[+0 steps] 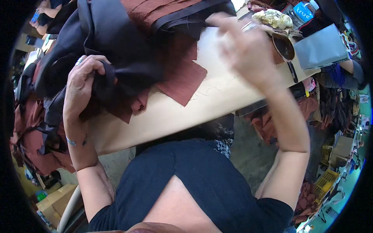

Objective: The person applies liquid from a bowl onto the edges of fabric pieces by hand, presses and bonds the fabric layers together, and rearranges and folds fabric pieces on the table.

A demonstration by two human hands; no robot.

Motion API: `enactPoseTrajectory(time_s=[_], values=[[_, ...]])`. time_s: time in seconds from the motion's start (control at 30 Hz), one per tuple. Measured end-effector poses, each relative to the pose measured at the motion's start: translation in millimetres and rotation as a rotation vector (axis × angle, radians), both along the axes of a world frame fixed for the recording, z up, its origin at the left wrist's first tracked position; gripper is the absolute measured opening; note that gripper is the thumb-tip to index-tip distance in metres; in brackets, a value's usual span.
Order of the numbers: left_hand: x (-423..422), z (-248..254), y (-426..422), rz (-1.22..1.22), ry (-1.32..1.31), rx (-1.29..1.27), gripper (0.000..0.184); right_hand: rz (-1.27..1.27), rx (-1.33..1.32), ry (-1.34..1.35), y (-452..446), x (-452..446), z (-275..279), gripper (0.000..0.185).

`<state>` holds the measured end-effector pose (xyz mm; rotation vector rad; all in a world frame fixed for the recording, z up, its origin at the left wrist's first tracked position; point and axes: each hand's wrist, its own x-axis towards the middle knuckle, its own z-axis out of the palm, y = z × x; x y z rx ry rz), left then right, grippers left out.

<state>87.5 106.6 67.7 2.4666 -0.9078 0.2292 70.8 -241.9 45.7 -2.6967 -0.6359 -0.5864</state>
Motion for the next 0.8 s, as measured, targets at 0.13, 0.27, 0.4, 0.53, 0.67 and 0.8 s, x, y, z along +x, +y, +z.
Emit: enactPoseTrajectory(time_s=[0.13, 0.27, 0.4, 0.53, 0.67, 0.8], values=[[-3, 4, 8, 0.033, -0.045, -0.058, 0.015, 0.174, 0.047, 0.110, 61, -42, -59, 0.076], [-7, 12, 20, 0.116, -0.015, -0.175, 0.015, 0.217, 0.037, -0.013, 81, -48, -78, 0.073], [-9, 20, 46, 0.262, -0.064, -0.207, 0.018, 0.210, 0.147, -0.064, 72, -37, -71, 0.064], [-16, 27, 72, 0.493, 0.050, -0.585, 0.020, 0.003, 0.531, 0.073, 47, -30, -39, 0.069], [-13, 32, 90, 0.504, -0.025, -0.605, 0.019, 0.018, 0.467, 0.043, 37, -18, -39, 0.069], [-22, 38, 74, 0.566, -0.063, -0.629, 0.017, 0.115, 0.384, 0.005, 53, -15, -35, 0.067]])
